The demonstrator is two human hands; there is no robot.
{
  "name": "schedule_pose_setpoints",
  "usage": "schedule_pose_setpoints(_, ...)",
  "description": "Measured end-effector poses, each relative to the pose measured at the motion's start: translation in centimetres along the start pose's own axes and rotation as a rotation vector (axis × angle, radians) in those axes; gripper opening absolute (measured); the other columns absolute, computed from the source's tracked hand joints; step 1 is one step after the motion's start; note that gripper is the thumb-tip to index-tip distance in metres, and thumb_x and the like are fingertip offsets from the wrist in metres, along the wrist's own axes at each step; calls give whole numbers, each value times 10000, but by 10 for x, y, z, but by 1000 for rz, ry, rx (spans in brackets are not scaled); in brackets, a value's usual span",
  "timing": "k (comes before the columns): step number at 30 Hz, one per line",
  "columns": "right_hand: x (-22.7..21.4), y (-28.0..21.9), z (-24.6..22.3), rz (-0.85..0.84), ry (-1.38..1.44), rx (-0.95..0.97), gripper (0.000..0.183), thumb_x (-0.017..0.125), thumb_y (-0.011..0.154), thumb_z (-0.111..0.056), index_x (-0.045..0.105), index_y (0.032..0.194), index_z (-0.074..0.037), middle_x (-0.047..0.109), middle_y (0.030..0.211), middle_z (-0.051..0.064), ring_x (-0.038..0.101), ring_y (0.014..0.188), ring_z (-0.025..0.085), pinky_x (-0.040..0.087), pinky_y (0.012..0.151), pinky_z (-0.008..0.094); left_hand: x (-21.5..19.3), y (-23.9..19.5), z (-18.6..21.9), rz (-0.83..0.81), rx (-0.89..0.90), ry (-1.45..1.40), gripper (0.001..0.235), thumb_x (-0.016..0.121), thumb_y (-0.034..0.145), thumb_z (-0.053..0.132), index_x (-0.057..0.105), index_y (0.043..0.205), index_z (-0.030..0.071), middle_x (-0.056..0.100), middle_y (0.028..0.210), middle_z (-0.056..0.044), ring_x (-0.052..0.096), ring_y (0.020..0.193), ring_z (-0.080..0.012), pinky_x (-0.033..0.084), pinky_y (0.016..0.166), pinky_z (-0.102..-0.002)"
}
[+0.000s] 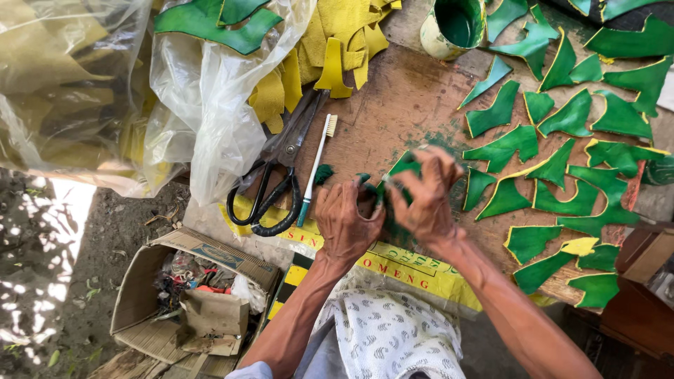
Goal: The person paints the edges of yellow leather pieces green using a small brush. They pick up individual pieces from a plastic bag, apply the paint to the edges, and place the finished pieces on a mat to dry.
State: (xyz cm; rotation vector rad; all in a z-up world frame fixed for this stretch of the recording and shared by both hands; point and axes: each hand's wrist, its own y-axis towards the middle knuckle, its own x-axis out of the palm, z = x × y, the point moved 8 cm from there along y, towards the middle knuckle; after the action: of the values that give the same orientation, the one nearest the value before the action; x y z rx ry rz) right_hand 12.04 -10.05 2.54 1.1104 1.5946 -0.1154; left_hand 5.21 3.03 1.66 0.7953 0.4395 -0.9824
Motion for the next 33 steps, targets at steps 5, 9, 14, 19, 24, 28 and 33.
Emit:
schedule_pose_setpoints(5, -7, 6, 27, 23, 55, 196, 161, 844, 850, -185, 713, 851, -93, 534, 1214, 165, 450, 1243, 346, 300, 1056, 484, -2, -1, 0, 2, 2, 16, 476, 837, 779, 208, 622, 1161, 23, 636, 882, -99, 605, 793, -274, 421, 754, -405)
schedule_pose_setpoints(9, 0, 3, 8, 22, -65, 67, 182, 851, 784, -184, 706, 814, -79, 555, 1217, 163, 445, 1240, 356, 296, 1039, 518, 0, -1, 0, -6, -2, 2, 472, 837, 777, 204, 624, 1159, 28, 643, 881, -86, 607, 789, -260, 422, 750, -405)
schedule_pose_setpoints(14, -8, 2, 22, -3, 47, 137, 165, 852, 795, -183, 721, 848, -99, 545, 1205, 156, 451, 1251, 370, 311, 1037, 522, -2, 0, 1, 6, -6, 9, 456, 839, 771, 210, 620, 1131, 36, 643, 879, -75, 608, 796, -254, 425, 755, -403)
schedule_pose_setpoints(19, -10, 0, 53, 65, 13, 244, 165, 841, 867, -159, 708, 902, -68, 508, 1233, 186, 440, 1263, 356, 320, 1062, 513, 2, -2, 0, -15, 13, 7, 449, 843, 782, 196, 630, 1143, 33, 641, 873, -70, 603, 796, -248, 415, 751, -404)
schedule_pose_setpoints(24, -7, -14, 19, -15, 1, 55, 167, 865, 774, -190, 737, 825, -95, 565, 1189, 134, 463, 1225, 340, 309, 1011, 517, 0, 2, 4, 6, 17, 9, 444, 838, 766, 197, 625, 1126, 50, 640, 872, -67, 601, 793, -253, 415, 749, -409)
schedule_pose_setpoints(28, -18, -2, 66, 41, 20, 312, 170, 861, 851, -181, 725, 887, -85, 543, 1241, 156, 457, 1259, 330, 299, 1085, 504, -4, -1, 4, 2, 12, 14, 434, 841, 767, 192, 634, 1122, 50, 636, 860, -72, 586, 771, -266, 405, 736, -417)
schedule_pose_setpoints(33, -23, -2, 39, 91, -145, 52, 140, 858, 733, -142, 736, 784, -96, 558, 1158, 164, 487, 1188, 369, 295, 1032, 515, -1, 2, 7, -2, 33, 27, 431, 841, 766, 192, 636, 1117, 49, 623, 834, -65, 576, 760, -261, 404, 733, -417)
